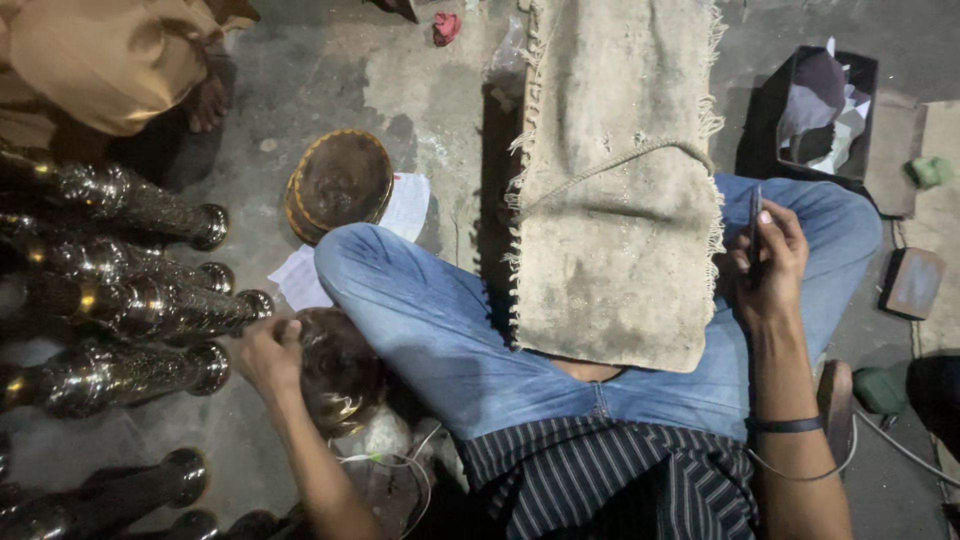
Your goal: The person sits cross-legged on the workshop floor with a brass plate on a cloth pad over their lap and rubs its surface with a small hand tool, working over the center and rim. They occasionally lift and reposition the plate and set finished plates aside with other brass items on the floor.
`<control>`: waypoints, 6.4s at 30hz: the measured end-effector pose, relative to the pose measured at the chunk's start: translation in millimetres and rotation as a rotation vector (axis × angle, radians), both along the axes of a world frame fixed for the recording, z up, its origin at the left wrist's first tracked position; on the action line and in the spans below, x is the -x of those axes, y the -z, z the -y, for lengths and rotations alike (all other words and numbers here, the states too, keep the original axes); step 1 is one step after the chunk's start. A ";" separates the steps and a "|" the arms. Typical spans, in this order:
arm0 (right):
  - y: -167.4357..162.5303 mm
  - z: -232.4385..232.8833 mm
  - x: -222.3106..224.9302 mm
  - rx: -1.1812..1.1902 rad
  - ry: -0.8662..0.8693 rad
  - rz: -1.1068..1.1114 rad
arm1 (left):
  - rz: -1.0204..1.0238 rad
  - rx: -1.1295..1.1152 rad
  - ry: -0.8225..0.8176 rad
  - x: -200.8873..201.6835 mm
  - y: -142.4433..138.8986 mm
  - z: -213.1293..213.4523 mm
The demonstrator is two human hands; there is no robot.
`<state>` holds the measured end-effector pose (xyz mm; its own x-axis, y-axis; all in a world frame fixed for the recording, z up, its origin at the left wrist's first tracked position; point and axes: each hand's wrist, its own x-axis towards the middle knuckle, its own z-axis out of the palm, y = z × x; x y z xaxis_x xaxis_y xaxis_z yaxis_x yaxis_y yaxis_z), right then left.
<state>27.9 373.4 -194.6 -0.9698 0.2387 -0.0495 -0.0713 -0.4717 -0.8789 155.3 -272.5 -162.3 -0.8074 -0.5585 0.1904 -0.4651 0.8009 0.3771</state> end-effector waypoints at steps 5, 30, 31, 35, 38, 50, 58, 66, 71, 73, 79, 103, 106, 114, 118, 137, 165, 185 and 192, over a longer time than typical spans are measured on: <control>-10.8 7.1 -0.6 -0.046 0.018 0.039 | -0.160 -0.097 0.089 78.9 -30.4 -1.1; -9.5 3.8 -0.8 -0.005 -0.057 0.051 | 0.027 -0.117 -0.097 194.2 -46.8 -15.4; -10.0 4.3 -1.1 -0.005 -0.055 0.050 | 0.067 -0.096 -0.112 194.2 -49.8 -19.7; -9.2 3.3 -1.6 0.012 -0.074 0.027 | 0.322 -0.086 -0.130 199.8 -64.3 -34.1; -10.4 2.9 -2.1 -0.017 -0.070 0.025 | 0.384 -0.076 -0.126 206.3 -64.8 -37.0; -17.8 3.0 -3.1 -0.008 -0.054 0.049 | -0.140 -0.506 -0.106 212.9 -50.0 -37.2; -24.1 2.8 0.1 0.021 -0.013 0.056 | -0.492 -0.062 -0.069 214.4 -79.6 -27.5; -35.2 -5.9 -12.6 0.033 -0.013 -0.086 | -0.702 -0.314 0.584 181.6 -150.7 -74.1; -91.3 -34.1 -38.9 -0.176 0.045 -0.238 | -0.618 -0.570 0.875 131.0 -152.9 -201.8; -115.4 -35.8 -52.4 -0.272 0.062 -0.196 | -0.255 -0.620 0.778 112.5 -149.7 -247.4; -172.9 -0.7 -92.5 -0.837 -0.223 0.048 | -0.266 -0.614 0.933 118.5 -135.3 -328.7; -209.4 108.7 -89.6 -1.367 -0.246 0.079 | -0.228 -0.044 0.648 54.6 -97.3 -343.9; -210.2 108.5 -92.1 -1.546 -0.311 0.317 | -0.246 -0.053 0.655 46.6 -94.1 -345.6; -203.3 115.8 -79.9 -1.433 -0.393 0.049 | -0.279 -0.160 0.648 34.6 -100.1 -352.6; -205.6 118.2 -77.5 -1.471 -0.416 0.022 | -0.265 -0.158 0.630 36.5 -99.1 -352.7; -214.7 125.2 -66.5 -1.546 -0.558 0.011 | -0.230 -0.199 0.629 34.1 -96.4 -352.6; -213.0 131.6 -77.1 -1.602 -0.489 -0.063 | -0.194 -0.171 0.662 33.9 -96.6 -351.9; -206.5 136.0 -79.4 -1.721 -0.476 -0.054 | -0.179 -0.186 0.650 33.8 -98.5 -351.4; -214.4 137.2 -75.9 -1.714 -0.527 0.018 | -0.157 -0.189 0.662 33.3 -99.2 -350.8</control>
